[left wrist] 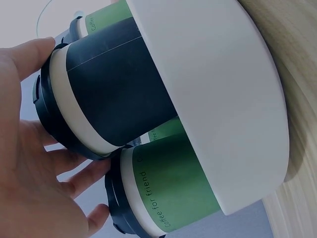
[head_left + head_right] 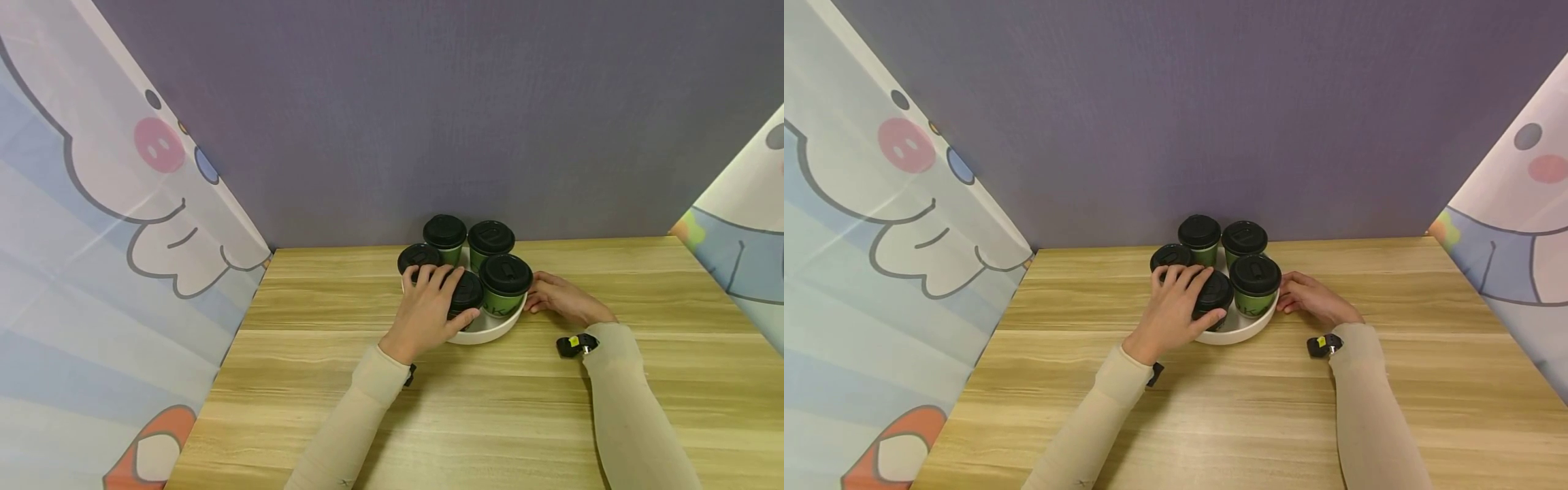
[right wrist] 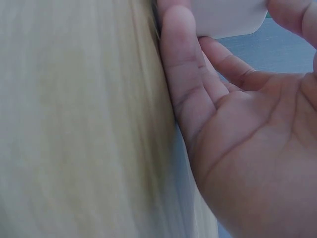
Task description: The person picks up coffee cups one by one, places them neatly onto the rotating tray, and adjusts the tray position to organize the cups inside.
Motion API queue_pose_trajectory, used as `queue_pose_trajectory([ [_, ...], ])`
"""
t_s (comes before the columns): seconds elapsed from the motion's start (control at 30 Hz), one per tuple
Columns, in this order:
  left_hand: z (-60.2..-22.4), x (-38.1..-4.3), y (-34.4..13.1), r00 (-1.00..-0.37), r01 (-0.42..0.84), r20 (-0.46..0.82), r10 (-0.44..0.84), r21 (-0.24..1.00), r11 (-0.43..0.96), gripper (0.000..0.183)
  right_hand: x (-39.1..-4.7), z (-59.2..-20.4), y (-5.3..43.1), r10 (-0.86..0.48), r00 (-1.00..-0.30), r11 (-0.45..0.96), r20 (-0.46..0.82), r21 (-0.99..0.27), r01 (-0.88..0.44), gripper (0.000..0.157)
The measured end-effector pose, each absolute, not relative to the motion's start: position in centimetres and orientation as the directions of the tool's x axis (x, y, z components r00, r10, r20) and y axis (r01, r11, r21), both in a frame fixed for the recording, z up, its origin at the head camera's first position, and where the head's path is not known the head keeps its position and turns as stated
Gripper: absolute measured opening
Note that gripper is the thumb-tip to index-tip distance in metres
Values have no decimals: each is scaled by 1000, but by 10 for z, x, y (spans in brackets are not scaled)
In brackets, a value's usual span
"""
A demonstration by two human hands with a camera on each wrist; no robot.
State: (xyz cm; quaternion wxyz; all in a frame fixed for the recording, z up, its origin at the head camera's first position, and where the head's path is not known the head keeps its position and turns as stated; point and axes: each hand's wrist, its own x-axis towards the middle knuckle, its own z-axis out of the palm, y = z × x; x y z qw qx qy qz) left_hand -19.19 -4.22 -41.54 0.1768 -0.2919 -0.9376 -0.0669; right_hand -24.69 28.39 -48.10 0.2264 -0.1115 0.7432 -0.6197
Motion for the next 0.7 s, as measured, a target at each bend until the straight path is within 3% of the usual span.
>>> queue_pose_trajectory([
  [0.27,-411,-192,-45,-758,590,396,519,76,804,74,-247,-480,285,-473,-864,191,-173,-977,90,18],
  [0.53,-402,-203,-64,-707,591,597,379,204,781,39,-247,-479,283,-472,-865,184,-169,-979,91,18],
  [0.7,-401,-213,-84,-699,566,665,262,291,771,27,-246,-480,283,-459,-871,179,-175,-978,102,18],
])
